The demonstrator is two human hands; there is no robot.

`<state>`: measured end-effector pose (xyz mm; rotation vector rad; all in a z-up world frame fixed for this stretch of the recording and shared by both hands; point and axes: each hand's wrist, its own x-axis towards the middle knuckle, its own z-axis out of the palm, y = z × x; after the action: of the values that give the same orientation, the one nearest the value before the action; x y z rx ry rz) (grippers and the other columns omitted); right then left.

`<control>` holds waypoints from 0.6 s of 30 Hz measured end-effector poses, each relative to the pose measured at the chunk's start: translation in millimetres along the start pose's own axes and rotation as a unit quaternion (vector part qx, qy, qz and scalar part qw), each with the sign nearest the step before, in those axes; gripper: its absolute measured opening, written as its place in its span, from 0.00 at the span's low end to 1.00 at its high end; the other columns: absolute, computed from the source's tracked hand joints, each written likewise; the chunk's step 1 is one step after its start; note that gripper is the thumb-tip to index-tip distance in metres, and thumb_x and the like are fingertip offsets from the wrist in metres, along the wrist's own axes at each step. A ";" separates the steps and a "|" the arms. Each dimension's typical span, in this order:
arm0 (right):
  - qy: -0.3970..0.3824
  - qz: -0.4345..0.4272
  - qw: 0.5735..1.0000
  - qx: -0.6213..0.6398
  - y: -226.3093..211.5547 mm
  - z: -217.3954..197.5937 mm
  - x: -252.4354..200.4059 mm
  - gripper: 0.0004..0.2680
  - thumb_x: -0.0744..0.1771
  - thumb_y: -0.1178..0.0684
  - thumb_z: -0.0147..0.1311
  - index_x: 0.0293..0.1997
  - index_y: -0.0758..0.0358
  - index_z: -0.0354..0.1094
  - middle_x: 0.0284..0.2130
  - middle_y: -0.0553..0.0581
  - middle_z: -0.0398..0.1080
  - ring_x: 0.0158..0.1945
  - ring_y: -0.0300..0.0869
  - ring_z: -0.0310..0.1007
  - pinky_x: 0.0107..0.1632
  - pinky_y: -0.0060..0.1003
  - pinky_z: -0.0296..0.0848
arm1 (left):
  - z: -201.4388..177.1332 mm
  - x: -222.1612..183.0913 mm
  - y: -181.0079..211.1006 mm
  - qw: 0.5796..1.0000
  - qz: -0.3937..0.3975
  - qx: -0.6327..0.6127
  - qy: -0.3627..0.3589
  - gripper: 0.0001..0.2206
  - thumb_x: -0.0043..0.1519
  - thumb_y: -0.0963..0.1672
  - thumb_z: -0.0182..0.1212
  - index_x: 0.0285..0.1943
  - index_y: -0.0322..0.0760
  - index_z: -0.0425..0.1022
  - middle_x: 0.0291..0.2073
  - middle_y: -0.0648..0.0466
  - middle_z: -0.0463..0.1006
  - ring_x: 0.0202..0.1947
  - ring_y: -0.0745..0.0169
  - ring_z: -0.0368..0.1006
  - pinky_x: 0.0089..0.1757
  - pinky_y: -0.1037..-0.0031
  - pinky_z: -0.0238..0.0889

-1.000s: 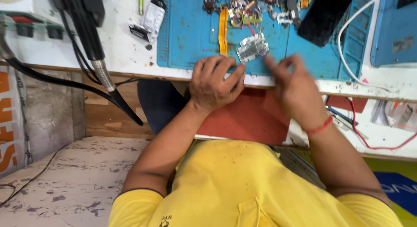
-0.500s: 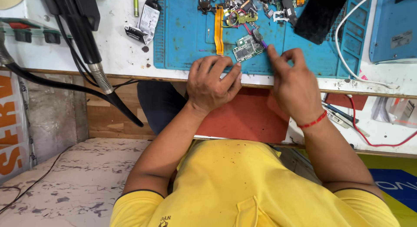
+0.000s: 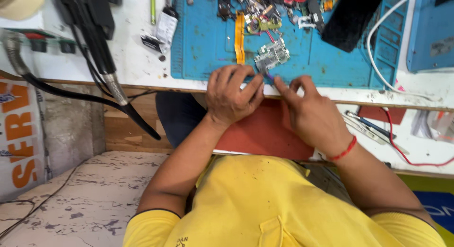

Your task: The person heats a circuit board with a hot air gun, then brushes the board to clean debris and applies a substance to a component using a small tool.

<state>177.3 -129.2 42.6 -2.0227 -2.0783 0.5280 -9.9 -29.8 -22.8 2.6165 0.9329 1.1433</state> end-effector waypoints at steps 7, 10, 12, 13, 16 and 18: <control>0.022 -0.004 1.000 0.001 3.3 -5.1 10.1 0.21 0.63 0.60 0.56 0.64 0.60 0.68 0.43 0.66 0.67 0.27 0.62 0.71 0.30 0.53 0.72 | -4.0 5.8 2.9 0.998 -0.044 -0.031 -0.019 0.06 0.62 0.46 0.70 0.45 0.46 0.81 0.42 0.61 0.77 0.43 0.59 0.73 0.44 0.64 0.63; 0.059 0.001 0.998 0.012 9.7 -13.7 10.0 0.21 0.63 0.61 0.55 0.64 0.59 0.69 0.43 0.66 0.67 0.30 0.62 0.72 0.33 0.52 0.73 | -6.7 20.0 -2.3 0.990 -0.108 -0.034 -0.089 0.19 0.61 0.50 0.72 0.58 0.38 0.81 0.40 0.56 0.75 0.41 0.54 0.71 0.40 0.62 0.61; 0.075 0.001 0.997 0.007 11.9 -13.3 12.5 0.20 0.66 0.64 0.52 0.67 0.58 0.68 0.46 0.64 0.68 0.33 0.61 0.72 0.36 0.52 0.73 | -7.8 32.7 -13.0 0.990 -0.085 -0.045 -0.104 0.22 0.56 0.53 0.74 0.54 0.38 0.81 0.40 0.53 0.74 0.41 0.52 0.69 0.40 0.62 0.62; 0.050 0.013 0.999 0.009 9.2 -11.4 10.0 0.19 0.66 0.62 0.54 0.66 0.56 0.69 0.45 0.64 0.68 0.31 0.61 0.72 0.34 0.53 0.72 | -9.5 38.4 -19.0 0.990 -0.074 -0.048 -0.112 0.24 0.53 0.54 0.75 0.52 0.39 0.81 0.39 0.52 0.73 0.42 0.52 0.68 0.40 0.62 0.63; 0.041 0.043 0.998 0.011 10.2 -7.8 2.9 0.17 0.68 0.60 0.55 0.65 0.54 0.70 0.43 0.62 0.69 0.29 0.61 0.72 0.33 0.53 0.72 | -11.8 49.7 -33.1 0.983 -0.053 -0.082 -0.158 0.24 0.51 0.55 0.78 0.50 0.43 0.83 0.37 0.55 0.72 0.41 0.54 0.66 0.40 0.61 0.64; 0.105 0.031 0.994 0.017 20.6 -5.2 12.6 0.17 0.71 0.61 0.53 0.69 0.56 0.69 0.46 0.62 0.68 0.36 0.60 0.73 0.38 0.51 0.73 | -9.8 51.6 -40.3 0.978 -0.056 -0.108 -0.168 0.23 0.51 0.55 0.78 0.50 0.44 0.83 0.37 0.57 0.73 0.41 0.54 0.67 0.41 0.62 0.65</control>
<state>197.6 -116.1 38.2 -2.0316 -1.8789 0.3419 -9.6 31.8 1.6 2.4409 0.8217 0.7010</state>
